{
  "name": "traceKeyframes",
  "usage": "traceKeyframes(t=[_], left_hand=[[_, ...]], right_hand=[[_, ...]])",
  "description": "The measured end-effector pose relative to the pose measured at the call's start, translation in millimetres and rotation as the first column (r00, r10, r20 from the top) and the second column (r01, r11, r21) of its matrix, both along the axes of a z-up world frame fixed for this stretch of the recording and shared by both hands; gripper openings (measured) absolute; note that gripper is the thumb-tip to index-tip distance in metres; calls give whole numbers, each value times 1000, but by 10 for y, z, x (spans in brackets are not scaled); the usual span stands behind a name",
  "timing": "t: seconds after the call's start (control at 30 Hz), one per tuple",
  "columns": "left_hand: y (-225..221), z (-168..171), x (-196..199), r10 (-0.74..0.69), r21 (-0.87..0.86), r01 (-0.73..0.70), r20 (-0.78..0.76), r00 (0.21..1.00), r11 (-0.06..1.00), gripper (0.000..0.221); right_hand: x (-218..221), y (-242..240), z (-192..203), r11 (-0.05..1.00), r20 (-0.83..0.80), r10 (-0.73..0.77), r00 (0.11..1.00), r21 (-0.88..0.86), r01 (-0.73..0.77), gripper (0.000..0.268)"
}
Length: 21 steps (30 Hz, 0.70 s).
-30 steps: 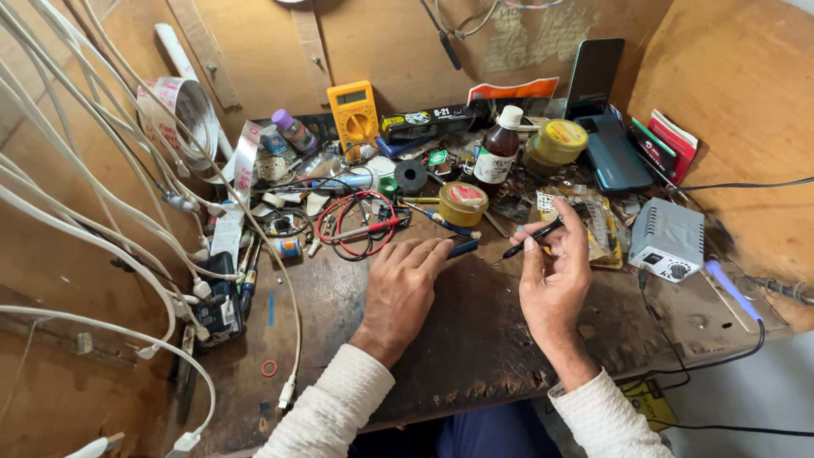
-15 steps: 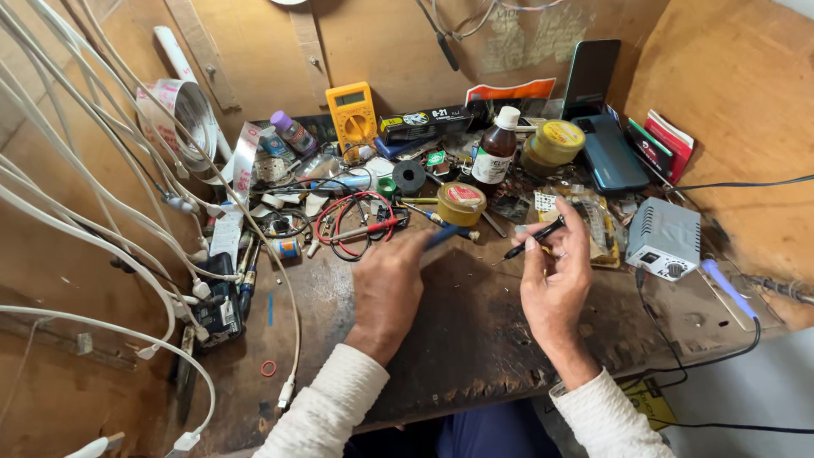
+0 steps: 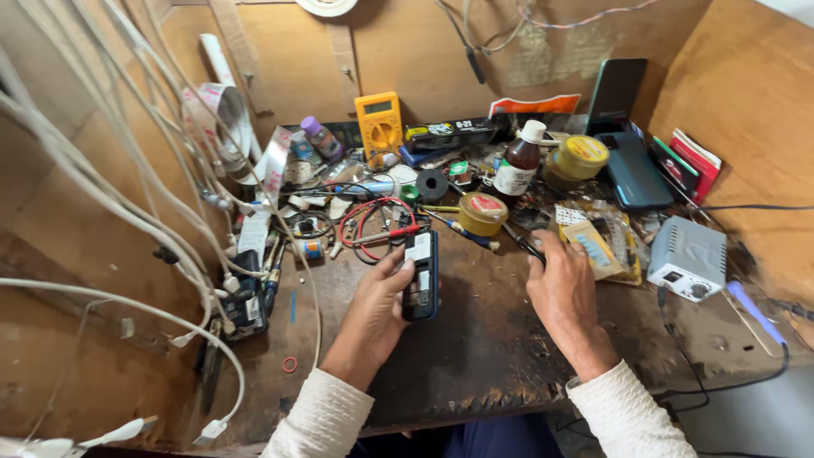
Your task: The person disassembles a mobile phone using a screwdriver and a plastic pry tool, removes internal components, and places them into a blue phone casing.
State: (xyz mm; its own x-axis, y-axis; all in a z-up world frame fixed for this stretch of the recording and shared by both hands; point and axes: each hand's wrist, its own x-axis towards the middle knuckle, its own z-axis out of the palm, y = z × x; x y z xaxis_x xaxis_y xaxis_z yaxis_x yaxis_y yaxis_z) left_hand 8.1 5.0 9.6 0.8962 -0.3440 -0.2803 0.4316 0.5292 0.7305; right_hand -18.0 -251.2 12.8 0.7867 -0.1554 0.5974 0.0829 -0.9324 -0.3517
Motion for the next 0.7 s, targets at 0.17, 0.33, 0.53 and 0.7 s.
traceKeyframes(t=[0.17,0.33,0.53,0.7], left_hand=[[-44,-128,44,0,-115,7,63,998,993,31],[-112,-300,171,25,-134,-19,43,999,991,24],[-235,-381,253,121,-233,-116,5,993,966,27],[-236,-330,218,149,-171,-144,21,989,975,35]], right_hand=[[-21,92,37,992,62,-32,998,-119,39,33],[-290,496,272,983,133,99,986,139,-118,22],[-478,1024,323,845,95,400,912,348,-407,22],[-477,1129,279,845,84,408,909,343,-411,26]])
